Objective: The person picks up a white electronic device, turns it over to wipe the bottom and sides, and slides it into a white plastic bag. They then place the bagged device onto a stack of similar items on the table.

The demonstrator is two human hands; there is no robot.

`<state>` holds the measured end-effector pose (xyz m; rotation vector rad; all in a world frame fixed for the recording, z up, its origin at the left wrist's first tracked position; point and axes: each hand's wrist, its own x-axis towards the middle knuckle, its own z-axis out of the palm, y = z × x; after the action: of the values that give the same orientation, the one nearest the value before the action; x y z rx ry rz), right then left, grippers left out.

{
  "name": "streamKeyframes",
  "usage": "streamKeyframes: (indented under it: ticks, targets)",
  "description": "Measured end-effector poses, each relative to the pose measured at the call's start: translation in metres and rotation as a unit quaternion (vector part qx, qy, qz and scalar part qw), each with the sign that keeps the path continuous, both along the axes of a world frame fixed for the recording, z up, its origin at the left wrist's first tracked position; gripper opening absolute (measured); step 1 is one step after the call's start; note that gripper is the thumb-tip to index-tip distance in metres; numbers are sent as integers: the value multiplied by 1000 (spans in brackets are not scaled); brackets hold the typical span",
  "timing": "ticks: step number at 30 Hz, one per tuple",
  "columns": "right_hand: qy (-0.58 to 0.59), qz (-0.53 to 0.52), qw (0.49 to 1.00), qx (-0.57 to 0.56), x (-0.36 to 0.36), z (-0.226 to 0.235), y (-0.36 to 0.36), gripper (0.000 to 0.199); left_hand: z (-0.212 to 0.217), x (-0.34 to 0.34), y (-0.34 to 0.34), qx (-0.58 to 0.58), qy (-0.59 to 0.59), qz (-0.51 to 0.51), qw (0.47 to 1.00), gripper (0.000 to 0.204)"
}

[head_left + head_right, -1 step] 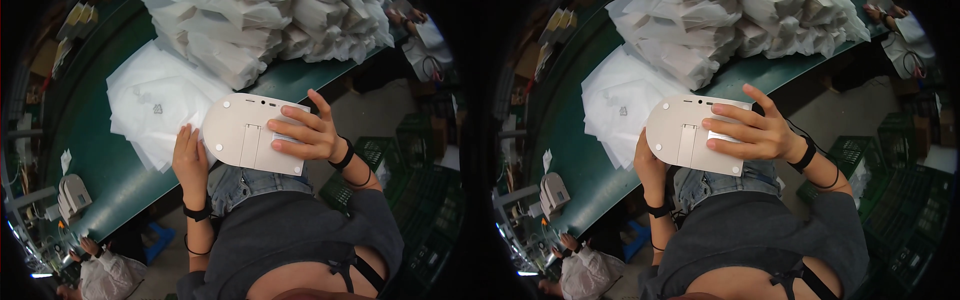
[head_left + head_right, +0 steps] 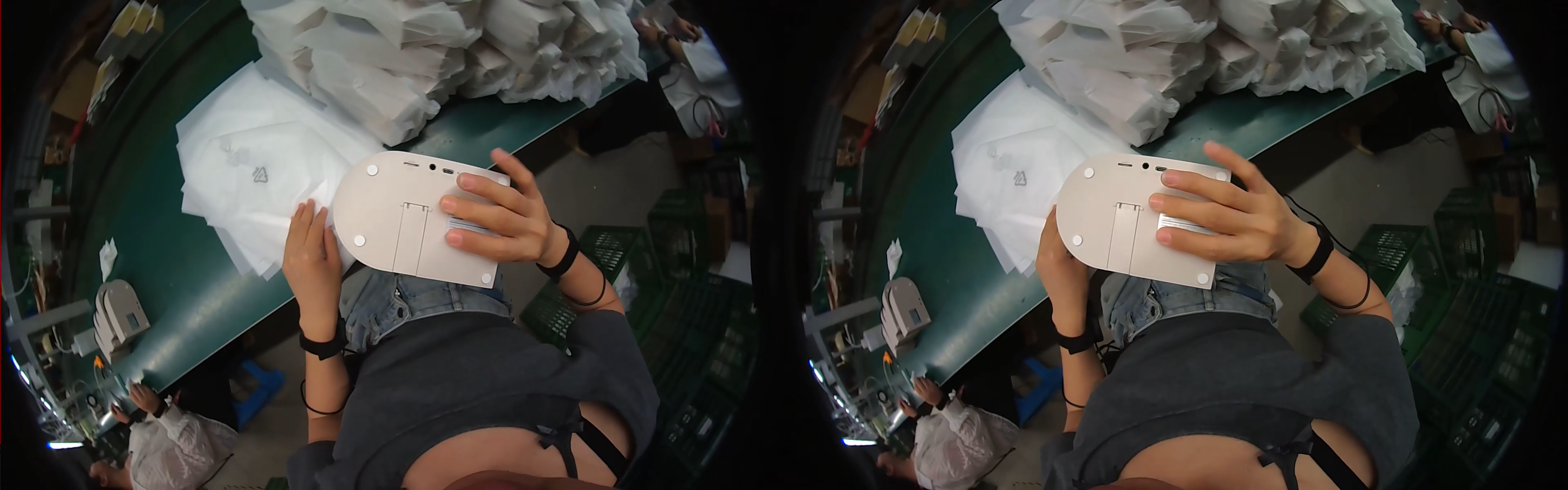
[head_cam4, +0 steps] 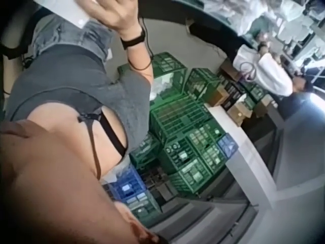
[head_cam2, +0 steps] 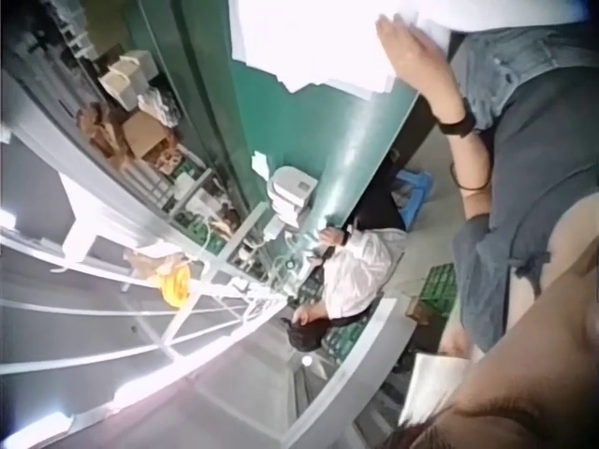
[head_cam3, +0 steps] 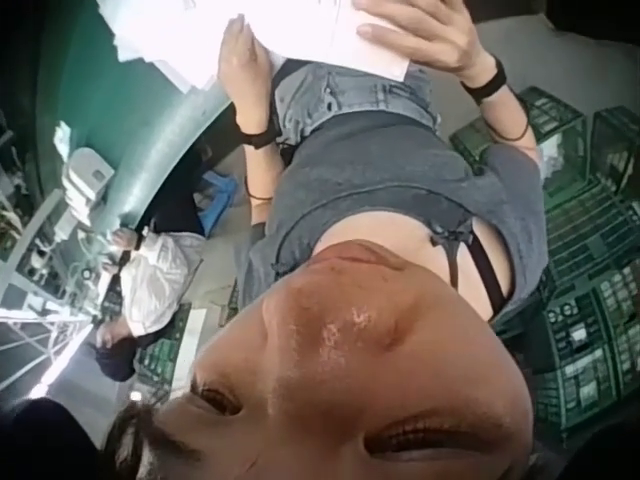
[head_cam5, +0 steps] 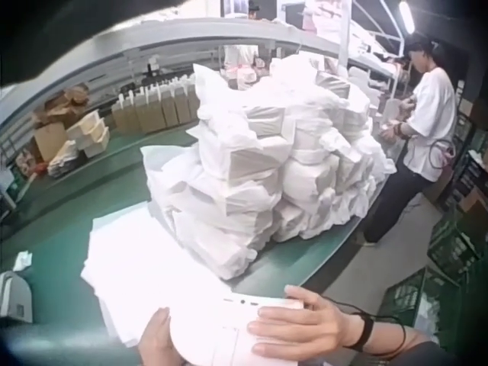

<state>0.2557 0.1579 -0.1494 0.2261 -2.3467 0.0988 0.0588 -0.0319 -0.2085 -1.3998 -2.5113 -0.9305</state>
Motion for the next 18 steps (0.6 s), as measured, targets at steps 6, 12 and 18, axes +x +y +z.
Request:
streamKeyframes:
  ticks: [6, 12, 18]
  targets:
    - [-42, 130, 956, -258, -21, 5, -6, 29, -9, -18, -23, 13, 36, -2, 999, 23]
    - [12, 3, 733, -680, 74, -105, 21, 72, -21, -14, -4, 63, 42, -3, 997, 20]
    - [76, 216, 528, -818, 24, -41, 7, 61, 10, -18, -15, 118, -60, 37, 991, 14]
